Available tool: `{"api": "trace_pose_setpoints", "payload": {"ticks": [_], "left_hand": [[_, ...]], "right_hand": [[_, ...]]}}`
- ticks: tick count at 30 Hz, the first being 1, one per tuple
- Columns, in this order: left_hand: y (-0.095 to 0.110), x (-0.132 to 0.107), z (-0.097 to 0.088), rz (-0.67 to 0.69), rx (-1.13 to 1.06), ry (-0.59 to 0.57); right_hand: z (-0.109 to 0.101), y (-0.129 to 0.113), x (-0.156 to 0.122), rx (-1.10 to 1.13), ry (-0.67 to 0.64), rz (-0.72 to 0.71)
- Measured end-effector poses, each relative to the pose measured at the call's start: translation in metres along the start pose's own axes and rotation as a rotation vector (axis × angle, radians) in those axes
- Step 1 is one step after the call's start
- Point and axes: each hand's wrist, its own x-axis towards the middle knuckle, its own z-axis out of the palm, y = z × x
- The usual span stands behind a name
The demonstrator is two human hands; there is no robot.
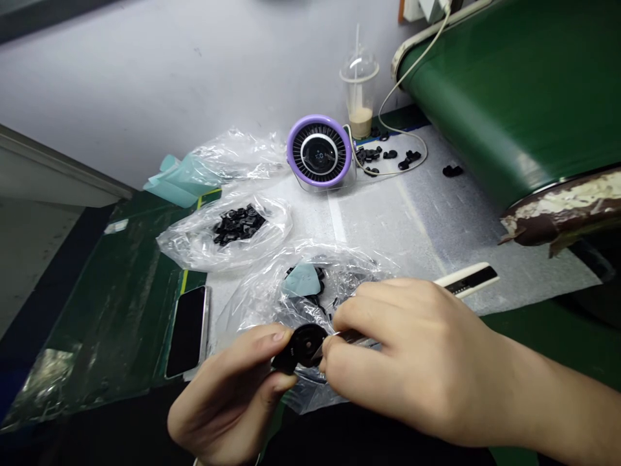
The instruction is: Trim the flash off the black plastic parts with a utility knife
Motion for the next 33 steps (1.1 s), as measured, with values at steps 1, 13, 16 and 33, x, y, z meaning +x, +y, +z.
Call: {"api": "trace_pose_setpoints", "payload": {"ticks": [1,13,16,33], "left_hand": [[0.0,-0.0002,-0.0003,-0.001,0.003,-0.004],[0.002,0.002,0.0013,0.028,0.03,-0.008],[0.0033,0.0021,0.0017,0.019,0.02,0.001],[0.0032,0.0018,0.0012,0.009,0.071,-0.012]], "right_hand": [[0.0002,-0.0016,0.0003,-0.036,0.004,-0.002],[0.0008,-0.0024,0.0017,-0.095,-0.02,-0.011],[-0.0002,0.0005,0.0011,-0.008,-0.036,-0.007],[0.001,-0.004,-0.0016,-0.09,-0.007,0.017]]}}
